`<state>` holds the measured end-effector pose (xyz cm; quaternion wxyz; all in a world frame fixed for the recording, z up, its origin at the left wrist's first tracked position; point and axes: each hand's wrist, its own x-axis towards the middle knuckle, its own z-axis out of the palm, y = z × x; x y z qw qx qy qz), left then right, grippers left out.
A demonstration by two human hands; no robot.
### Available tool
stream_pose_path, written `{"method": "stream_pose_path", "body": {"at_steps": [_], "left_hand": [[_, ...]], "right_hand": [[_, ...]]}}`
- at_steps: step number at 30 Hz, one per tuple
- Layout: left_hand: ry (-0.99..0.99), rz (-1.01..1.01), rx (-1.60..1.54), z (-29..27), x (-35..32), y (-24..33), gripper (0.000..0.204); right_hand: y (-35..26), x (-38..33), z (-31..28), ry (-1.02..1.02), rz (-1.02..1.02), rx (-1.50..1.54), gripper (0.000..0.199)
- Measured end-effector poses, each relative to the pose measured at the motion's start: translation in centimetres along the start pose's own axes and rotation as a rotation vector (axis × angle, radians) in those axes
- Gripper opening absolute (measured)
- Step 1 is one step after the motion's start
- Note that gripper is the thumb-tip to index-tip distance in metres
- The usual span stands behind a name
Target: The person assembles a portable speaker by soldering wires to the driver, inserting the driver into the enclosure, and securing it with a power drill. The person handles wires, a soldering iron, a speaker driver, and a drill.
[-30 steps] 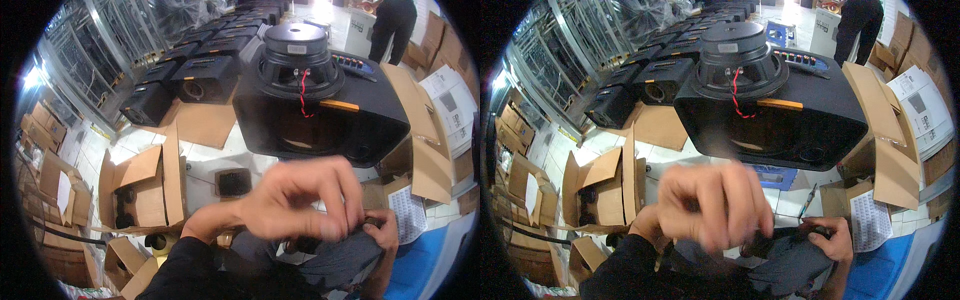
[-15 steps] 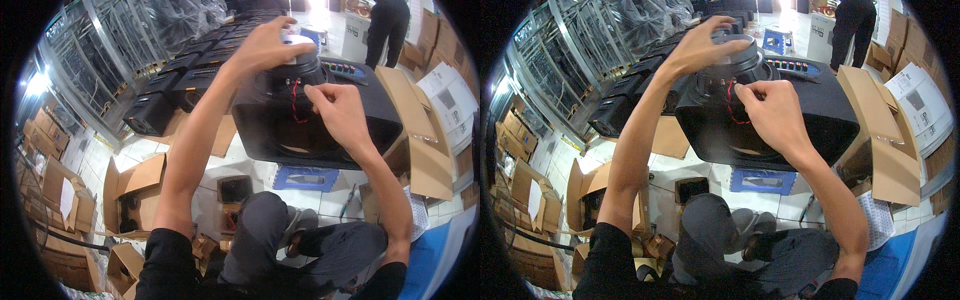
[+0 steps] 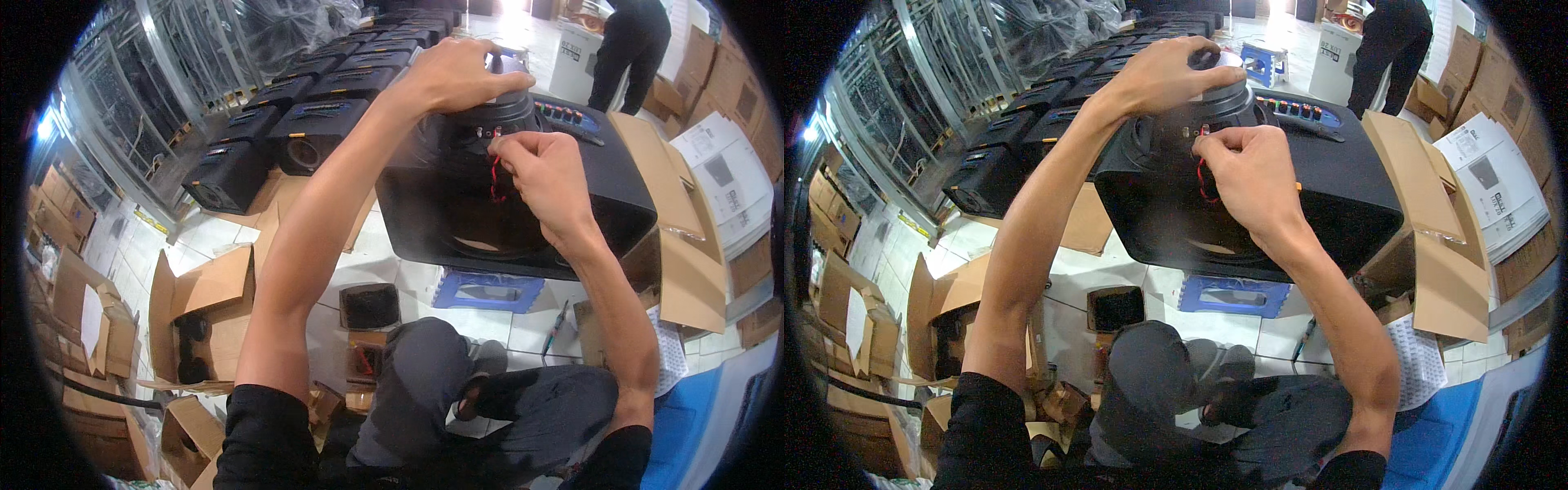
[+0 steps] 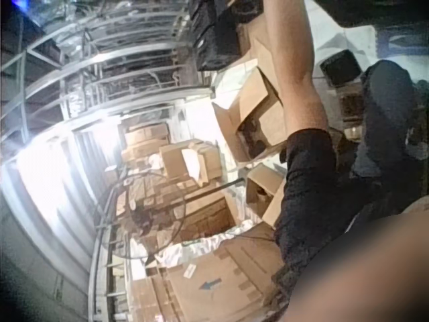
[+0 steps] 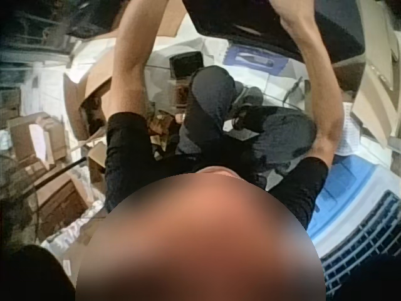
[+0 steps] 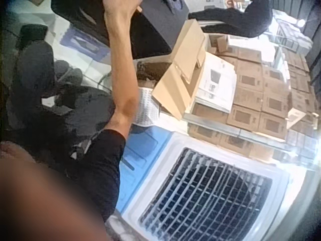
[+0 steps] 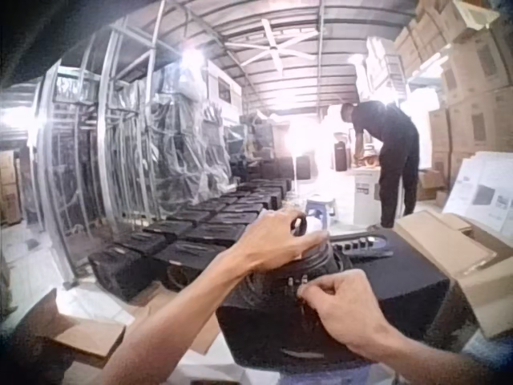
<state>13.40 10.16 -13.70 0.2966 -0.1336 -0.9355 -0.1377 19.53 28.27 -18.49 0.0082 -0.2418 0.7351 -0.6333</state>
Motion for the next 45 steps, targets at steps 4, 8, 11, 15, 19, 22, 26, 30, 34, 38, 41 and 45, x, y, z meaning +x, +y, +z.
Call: {"method": "stream_pose_path", "body": {"at_steps": [4, 8, 11, 15, 19, 22, 26, 30, 34, 38, 41, 45], "left_hand": [[0.028, 0.039, -0.013, 0.1, -0.1, 0.0, 0.087], [0.025, 0.039, -0.026, 0.1, -0.1, 0.0, 0.080], [0.025, 0.037, -0.025, 0.1, -0.1, 0.0, 0.076], [0.054, 0.029, 0.020, 0.1, -0.3, 0.0, 0.076], [0.029, 0.011, 0.054, 0.1, -0.2, 0.1, 0.078], [-0.004, 0.014, 0.056, 0.1, 0.0, 0.1, 0.077], [0.049, 0.037, 0.068, 0.2, -0.1, 0.2, 0.076], [0.041, 0.045, 0.062, 0.3, -0.2, 0.1, 0.075], [0.061, 0.046, 0.076, 0.8, 0.0, -0.3, 0.074], [0.076, 0.130, 0.147, 1.2, 0.3, -0.6, 0.069], [0.056, 0.076, 0.123, 1.2, 0.2, -0.6, 0.066], [0.037, 0.077, 0.107, 0.8, 0.0, -0.3, 0.072]], "right_hand": [[-0.8, 0.2, -0.2, 0.003, 0.023, 0.034, 0.018], [-1.8, 0.6, -0.8, 0.007, 0.041, 0.071, 0.021], [-2.2, 0.7, -1.1, -0.013, 0.112, 0.124, 0.021], [-1.8, 0.2, -1.0, -0.023, -0.007, -0.107, 0.019], [-1.0, -0.8, -0.3, 0.206, -0.546, -0.657, 0.020], [-0.6, -1.1, 0.3, 0.222, -0.845, -0.980, 0.024], [-0.4, -0.3, 1.1, 0.199, -0.909, -1.143, 0.011], [-0.7, 0.4, 0.8, 0.169, -0.922, -1.062, 0.008], [-1.0, 0.9, 0.9, 0.181, -0.878, -0.943, 0.011], [-1.3, 1.5, 0.8, 0.169, -0.697, -0.827, 0.015], [-1.4, 1.2, 0.7, 0.163, -0.639, -0.832, 0.018], [-1.7, 0.1, 0.0, 0.112, -0.695, -0.835, 0.020]]}}
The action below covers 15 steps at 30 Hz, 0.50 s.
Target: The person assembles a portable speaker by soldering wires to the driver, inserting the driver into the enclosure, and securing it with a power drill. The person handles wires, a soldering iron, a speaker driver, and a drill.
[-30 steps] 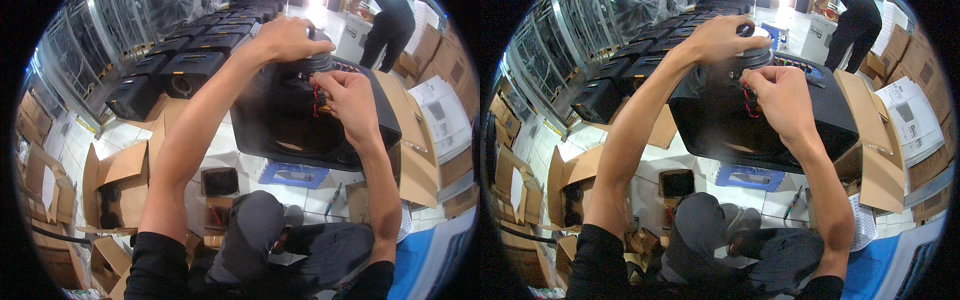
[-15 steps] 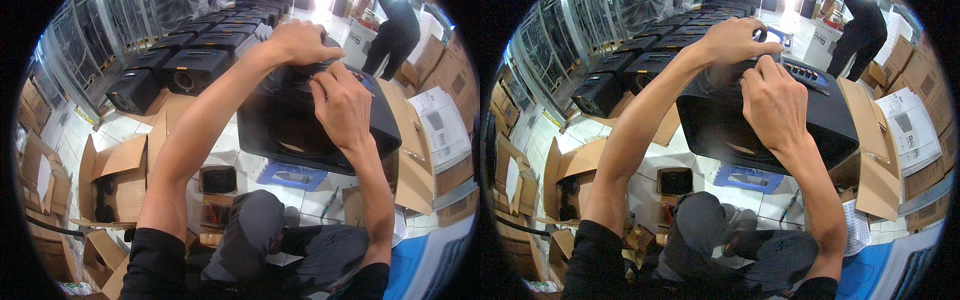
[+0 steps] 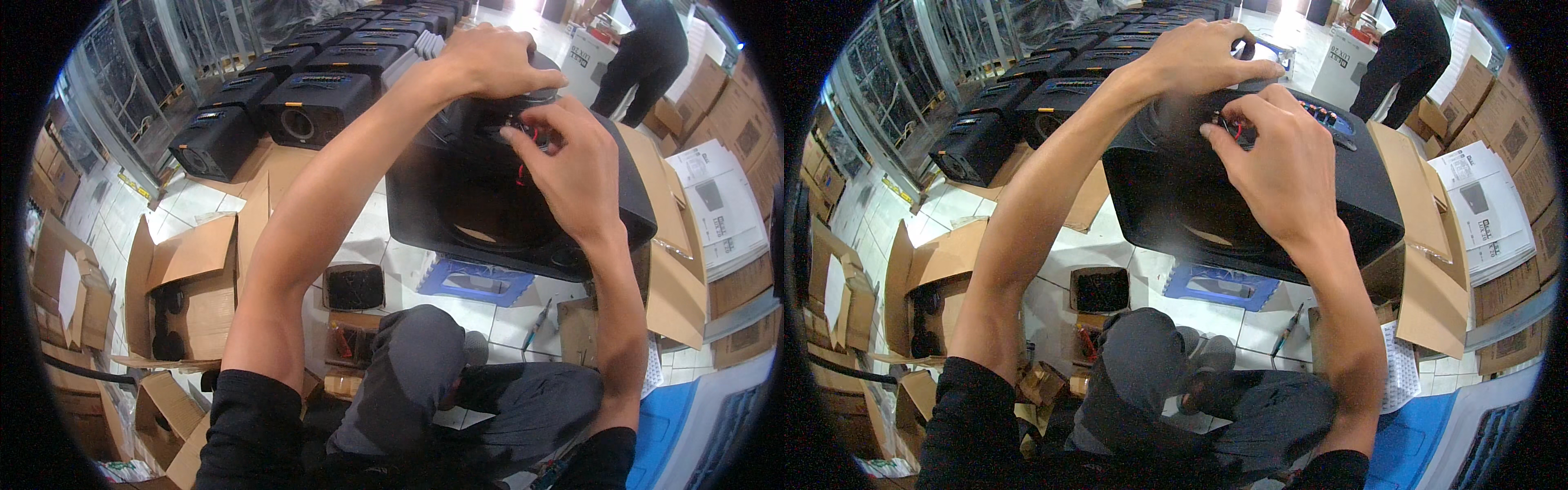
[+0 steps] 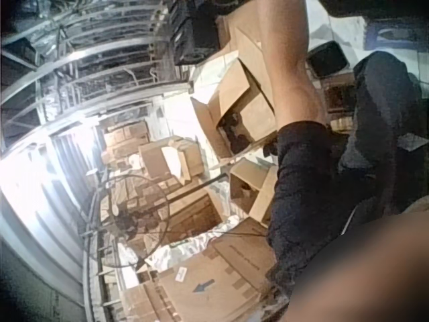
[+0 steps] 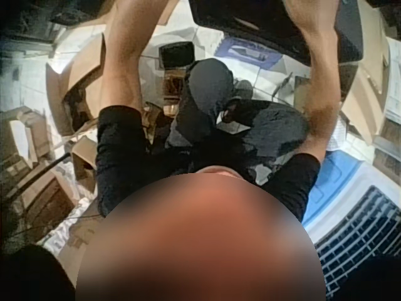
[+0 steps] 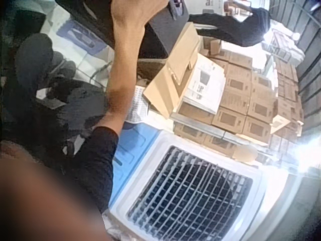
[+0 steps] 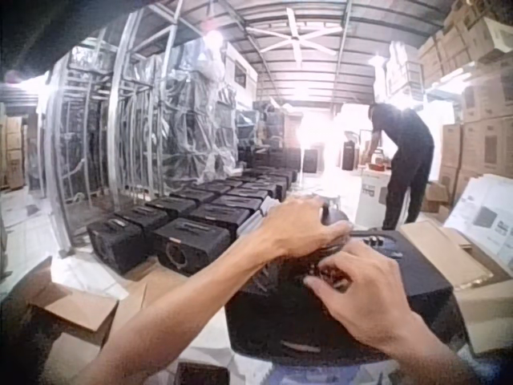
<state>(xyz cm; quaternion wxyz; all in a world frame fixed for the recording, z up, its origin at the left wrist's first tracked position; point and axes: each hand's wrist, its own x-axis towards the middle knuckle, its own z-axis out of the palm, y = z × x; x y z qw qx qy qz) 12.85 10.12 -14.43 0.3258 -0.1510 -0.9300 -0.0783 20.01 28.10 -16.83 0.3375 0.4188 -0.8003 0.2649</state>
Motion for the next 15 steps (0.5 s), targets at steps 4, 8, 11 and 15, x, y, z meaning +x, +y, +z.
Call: {"method": "stream_pose_path", "body": {"at_steps": [4, 8, 11, 15], "left_hand": [[-0.058, -0.060, -0.071, -0.4, 0.2, 0.1, 0.081], [-0.126, -0.102, -0.113, -0.4, 0.6, 0.0, 0.089], [-0.111, -0.058, -0.073, -0.5, 0.9, -0.1, 0.096], [-0.224, -0.001, -0.061, -1.0, 1.6, -0.2, 0.103]], "right_hand": [[-0.1, -1.2, -1.1, 0.010, 0.090, 0.100, 0.027], [0.2, -1.8, -1.0, 0.036, 0.101, 0.106, 0.027], [0.6, -1.4, -0.5, 0.039, 0.097, 0.135, 0.027], [1.0, -1.0, -0.1, 0.003, 0.174, 0.205, 0.031]]}}
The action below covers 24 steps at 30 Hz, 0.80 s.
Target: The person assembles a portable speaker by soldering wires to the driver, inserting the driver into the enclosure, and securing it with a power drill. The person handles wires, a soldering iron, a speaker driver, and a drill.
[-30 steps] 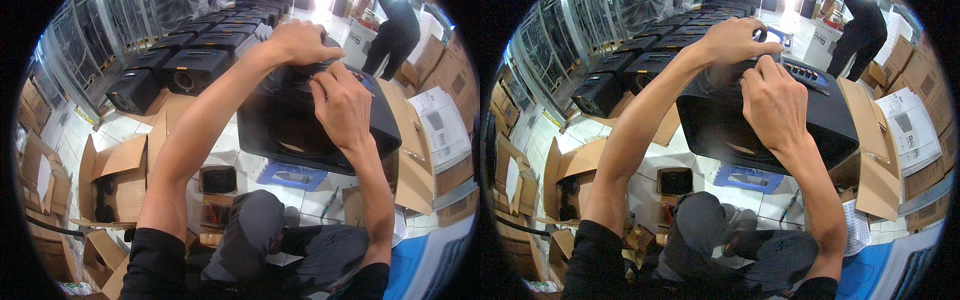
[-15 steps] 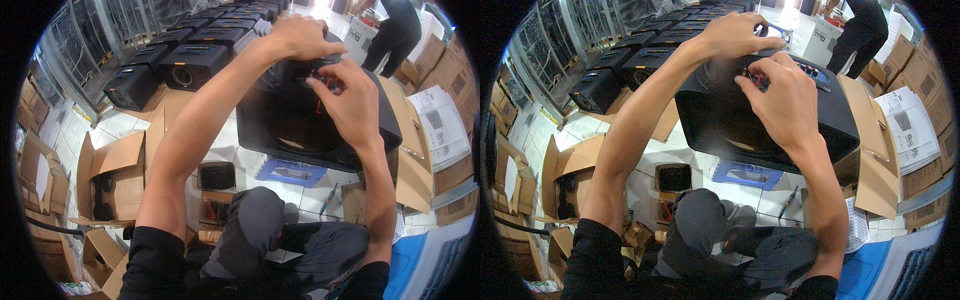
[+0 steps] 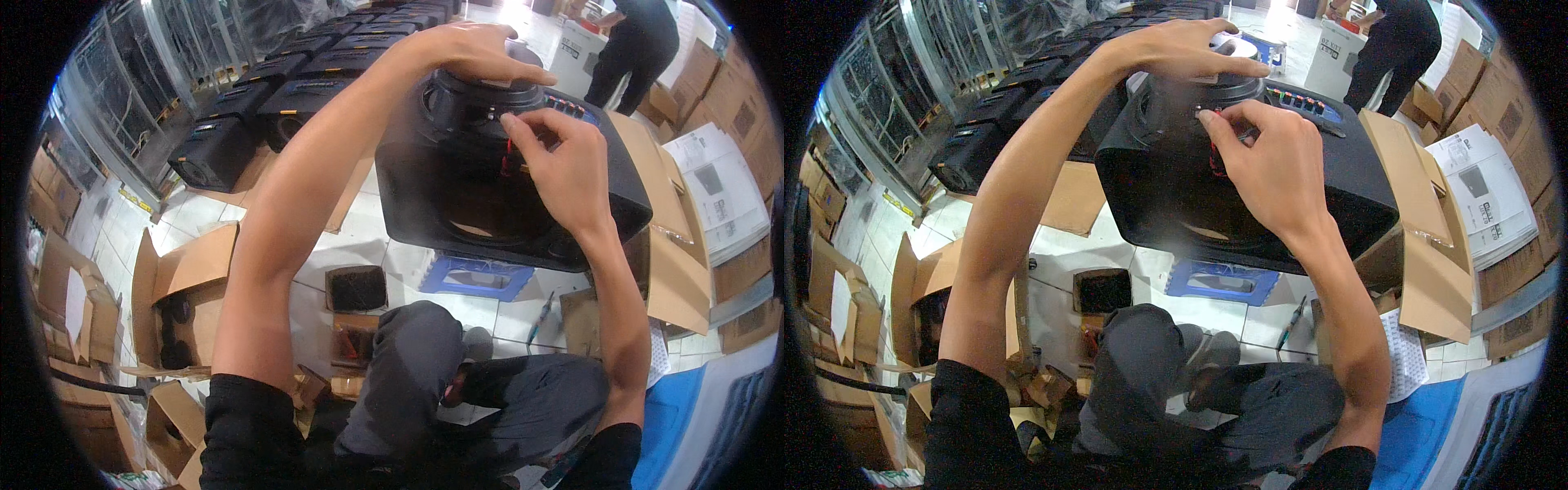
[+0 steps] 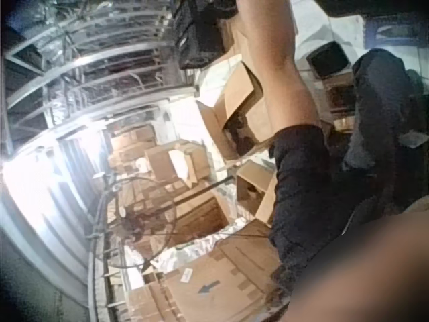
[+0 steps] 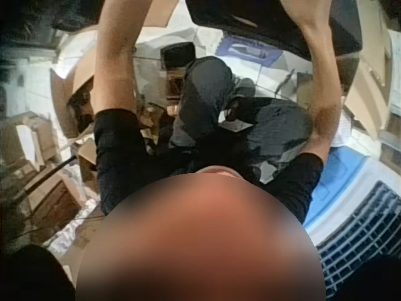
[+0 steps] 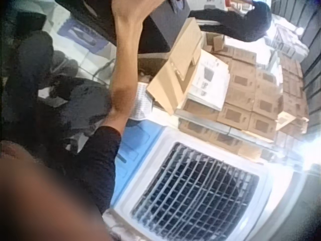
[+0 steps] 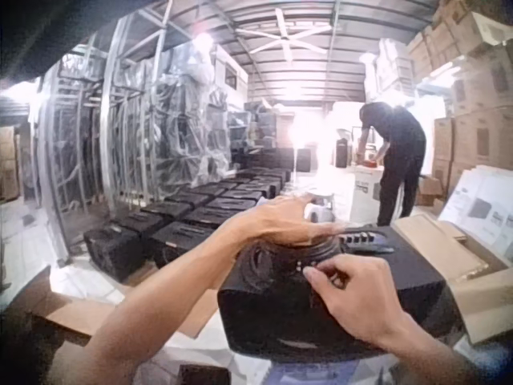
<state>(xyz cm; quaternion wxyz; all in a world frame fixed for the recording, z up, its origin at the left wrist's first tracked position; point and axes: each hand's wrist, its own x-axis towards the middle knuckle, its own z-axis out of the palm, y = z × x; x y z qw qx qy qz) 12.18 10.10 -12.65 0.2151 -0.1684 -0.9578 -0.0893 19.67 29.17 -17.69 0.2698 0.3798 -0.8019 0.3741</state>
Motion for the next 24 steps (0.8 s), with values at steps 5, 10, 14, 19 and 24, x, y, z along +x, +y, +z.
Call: {"method": "stream_pose_path", "body": {"at_steps": [5, 10, 14, 19, 24], "left_hand": [[-0.081, -0.014, -0.158, -0.5, 0.2, -0.2, 0.106], [-0.023, 0.003, -0.097, 0.1, 0.6, -0.6, 0.107], [-0.017, -0.017, -0.086, 0.3, 0.5, -0.7, 0.103], [-0.104, -0.025, -0.103, -0.2, 0.5, -0.7, 0.097], [-0.044, -0.010, -0.086, 0.0, 0.4, -0.7, 0.096]], "right_hand": [[0.0, 0.4, -0.6, -0.130, 0.309, 0.229, 0.035], [0.0, 1.0, -1.4, -0.177, 0.381, 0.372, 0.034], [0.1, 1.7, -0.8, -0.177, 0.286, 0.275, 0.031], [0.3, 2.4, -0.1, -0.068, 0.203, 0.181, 0.030], [0.0, 2.3, 0.0, -0.045, 0.197, 0.160, 0.031]]}}
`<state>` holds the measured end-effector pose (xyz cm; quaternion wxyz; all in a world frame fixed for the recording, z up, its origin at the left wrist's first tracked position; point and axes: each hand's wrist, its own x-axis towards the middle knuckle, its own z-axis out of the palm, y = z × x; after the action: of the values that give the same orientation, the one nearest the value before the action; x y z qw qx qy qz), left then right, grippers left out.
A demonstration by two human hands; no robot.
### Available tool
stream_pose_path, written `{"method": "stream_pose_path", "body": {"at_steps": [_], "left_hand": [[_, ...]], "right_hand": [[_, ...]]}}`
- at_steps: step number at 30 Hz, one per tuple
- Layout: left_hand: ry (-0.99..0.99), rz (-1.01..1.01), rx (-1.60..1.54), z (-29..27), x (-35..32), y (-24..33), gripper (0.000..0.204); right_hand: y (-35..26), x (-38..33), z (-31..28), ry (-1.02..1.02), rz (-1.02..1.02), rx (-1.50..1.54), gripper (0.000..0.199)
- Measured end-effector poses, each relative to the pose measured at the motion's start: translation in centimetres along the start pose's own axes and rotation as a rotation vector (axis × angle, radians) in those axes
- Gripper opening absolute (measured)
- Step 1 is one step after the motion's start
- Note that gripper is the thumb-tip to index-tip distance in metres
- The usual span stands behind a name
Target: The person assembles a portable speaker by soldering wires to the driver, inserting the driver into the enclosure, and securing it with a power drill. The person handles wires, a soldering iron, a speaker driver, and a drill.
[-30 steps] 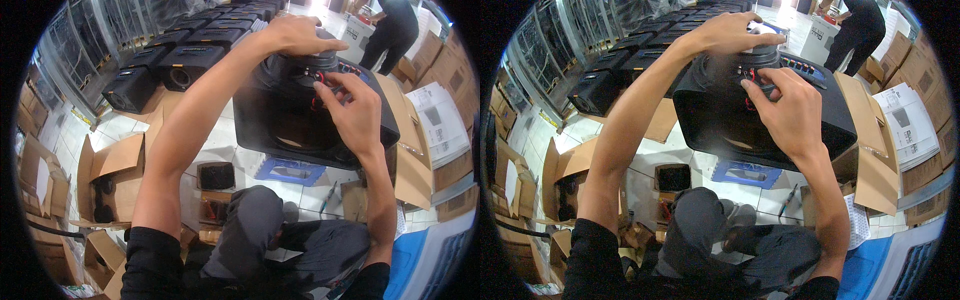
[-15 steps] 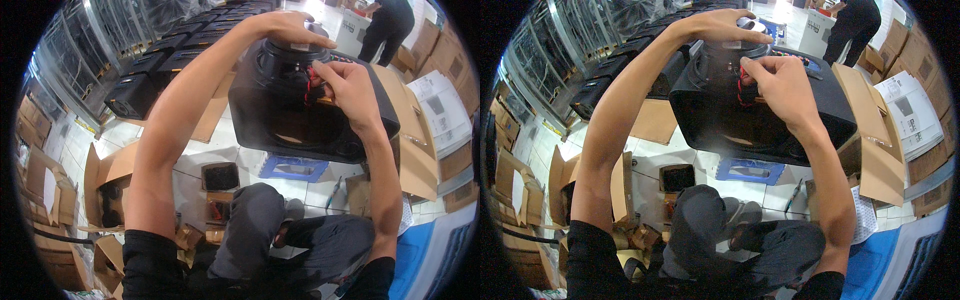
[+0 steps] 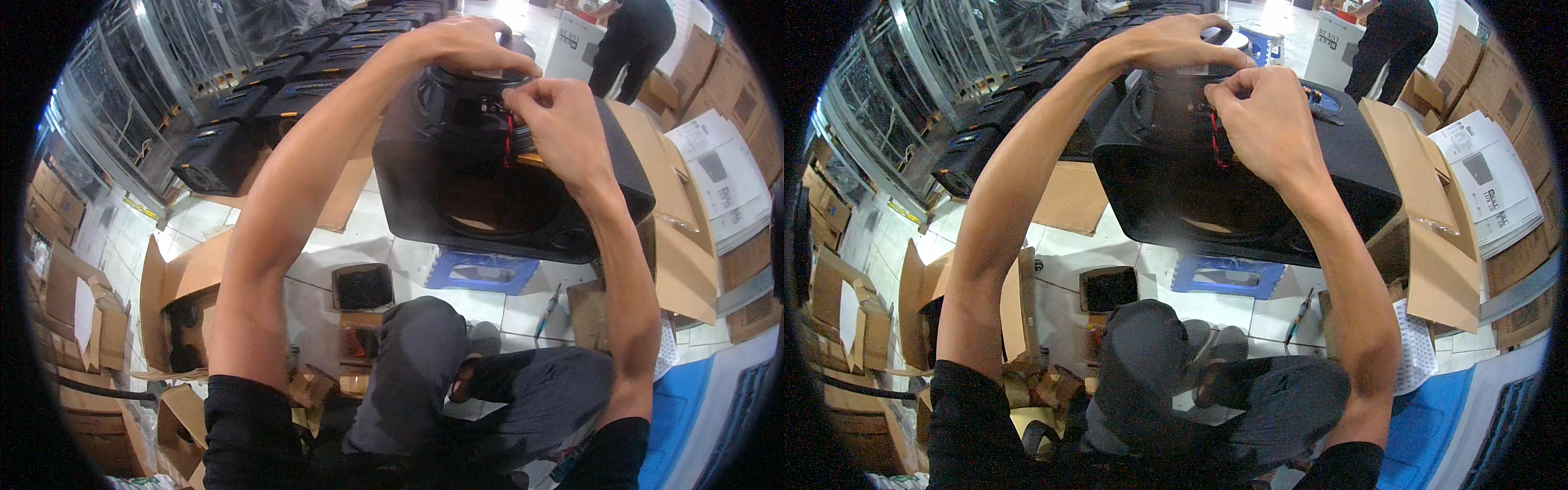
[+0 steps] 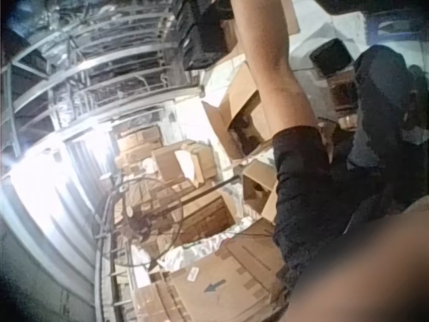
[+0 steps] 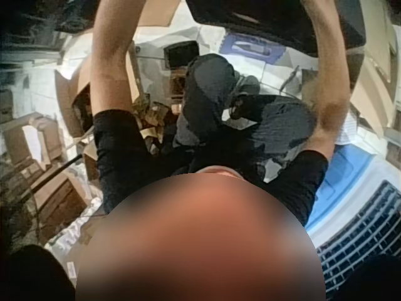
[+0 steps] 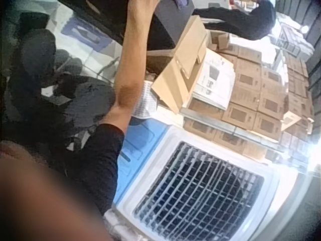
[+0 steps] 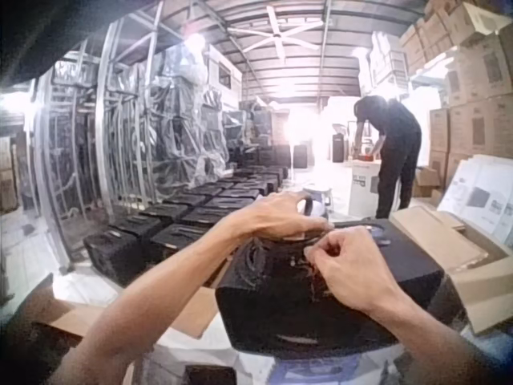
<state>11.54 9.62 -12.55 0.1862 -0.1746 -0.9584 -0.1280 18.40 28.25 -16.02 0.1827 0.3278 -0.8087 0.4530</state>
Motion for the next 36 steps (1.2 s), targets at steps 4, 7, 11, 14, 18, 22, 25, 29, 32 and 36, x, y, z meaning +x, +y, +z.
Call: {"method": "stream_pose_path", "body": {"at_steps": [4, 7, 11, 14, 18, 22, 25, 29, 32, 36], "left_hand": [[-0.013, 0.001, -0.049, -0.9, -0.5, 0.9, 0.094], [-0.356, 0.014, -0.344, -3.4, -0.4, 1.7, 0.097], [-0.346, 0.058, -0.036, -4.9, -0.2, 1.9, 0.109], [-0.387, 0.053, 0.010, -4.7, 0.7, 1.2, 0.112], [-0.169, 0.075, 0.062, -2.4, 0.9, 0.2, 0.087], [-0.069, 0.076, -0.066, -2.1, 0.3, 0.6, 0.078], [0.028, 0.102, -0.002, -2.7, -0.9, 2.0, 0.079], [0.275, 0.157, 0.228, -3.7, -4.2, 4.7, 0.086], [0.528, 0.224, 0.348, -3.2, -8.2, 7.3, 0.091], [0.794, 0.276, 0.503, -0.6, -15.1, 10.2, 0.099]], "right_hand": [[0.2, -1.0, -1.1, -0.104, 0.071, 0.110, 0.037], [1.3, -1.7, -2.9, -0.051, 0.077, 0.019, 0.042], [3.3, -3.4, -4.4, 0.048, 0.180, 0.039, 0.045], [4.4, -5.2, -5.5, 0.017, 0.253, 0.035, 0.046], [4.5, -8.0, -5.9, 0.045, 0.287, 0.166, 0.041], [3.6, -9.7, -6.0, 0.002, 0.256, 0.183, 0.033], [3.1, -10.4, -6.1, 0.008, 0.201, 0.135, 0.033], [3.1, -10.8, -6.1, -0.026, 0.214, 0.136, 0.033], [3.7, -10.8, -5.9, -0.044, 0.217, 0.175, 0.034], [4.1, -11.4, -5.4, -0.131, 0.345, 0.429, 0.043]]}}
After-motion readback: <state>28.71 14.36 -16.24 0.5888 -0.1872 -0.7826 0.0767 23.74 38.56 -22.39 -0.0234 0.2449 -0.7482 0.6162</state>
